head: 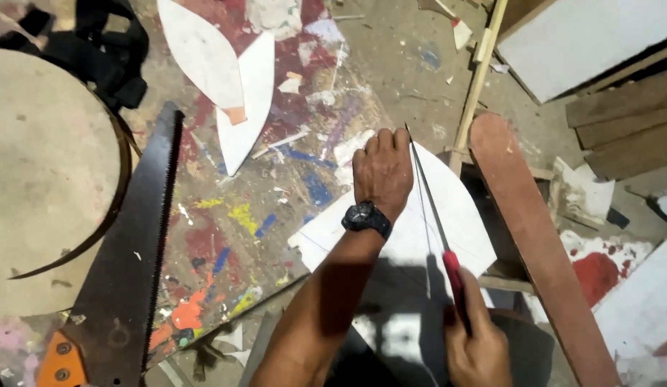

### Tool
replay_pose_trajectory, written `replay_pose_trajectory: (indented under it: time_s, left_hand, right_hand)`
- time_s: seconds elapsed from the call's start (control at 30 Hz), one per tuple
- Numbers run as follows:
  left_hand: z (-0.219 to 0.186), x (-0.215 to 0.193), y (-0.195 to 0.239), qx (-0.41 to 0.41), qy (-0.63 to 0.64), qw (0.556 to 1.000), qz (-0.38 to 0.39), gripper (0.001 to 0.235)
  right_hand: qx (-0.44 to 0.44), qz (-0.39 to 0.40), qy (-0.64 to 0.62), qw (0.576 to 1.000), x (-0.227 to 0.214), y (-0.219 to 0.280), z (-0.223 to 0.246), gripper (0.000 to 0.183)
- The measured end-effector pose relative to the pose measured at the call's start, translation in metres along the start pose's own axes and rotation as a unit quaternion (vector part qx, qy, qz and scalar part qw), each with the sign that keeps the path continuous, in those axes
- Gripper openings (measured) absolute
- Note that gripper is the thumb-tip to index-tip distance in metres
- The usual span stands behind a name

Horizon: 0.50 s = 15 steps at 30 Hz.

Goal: The person is using a utility knife to carefully cut a curved shape out of a white board on a workshop floor.

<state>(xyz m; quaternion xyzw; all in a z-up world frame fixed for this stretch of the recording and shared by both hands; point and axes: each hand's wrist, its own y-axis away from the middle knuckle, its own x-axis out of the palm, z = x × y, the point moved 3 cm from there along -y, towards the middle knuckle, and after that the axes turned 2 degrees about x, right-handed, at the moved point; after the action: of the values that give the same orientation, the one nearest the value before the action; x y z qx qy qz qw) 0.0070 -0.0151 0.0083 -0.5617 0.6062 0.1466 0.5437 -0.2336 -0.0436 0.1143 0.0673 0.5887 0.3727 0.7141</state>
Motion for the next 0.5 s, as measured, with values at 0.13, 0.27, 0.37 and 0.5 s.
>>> replay_pose_trajectory:
  time_s: [0.13, 0.27, 0.37, 0.5]
  left_hand:
    - [-0.003, 0.0, 0.001, -0.006, 0.007, 1.0, 0.012, 0.012]
    - [0.005, -0.005, -0.006, 0.0, -0.002, 1.0, 0.004, 0.007]
    - [0.0, -0.002, 0.001, -0.004, 0.007, 1.0, 0.022, 0.009]
    - [0.0, 0.001, -0.002, -0.003, 0.012, 1.0, 0.004, 0.012]
  right_hand:
    - [-0.237, -0.015, -0.107, 0.966, 0.02, -0.05, 0.052, 0.07]
    - [-0.083, 0.014, -0.06, 0.995, 0.017, -0.064, 0.09, 0.065]
    - [-0.052, 0.043, -0.064, 0.996, 0.004, -0.038, 0.086, 0.065]
    - [-0.062, -0.022, -0.016, 0.998, 0.007, -0.004, 0.024, 0.063]
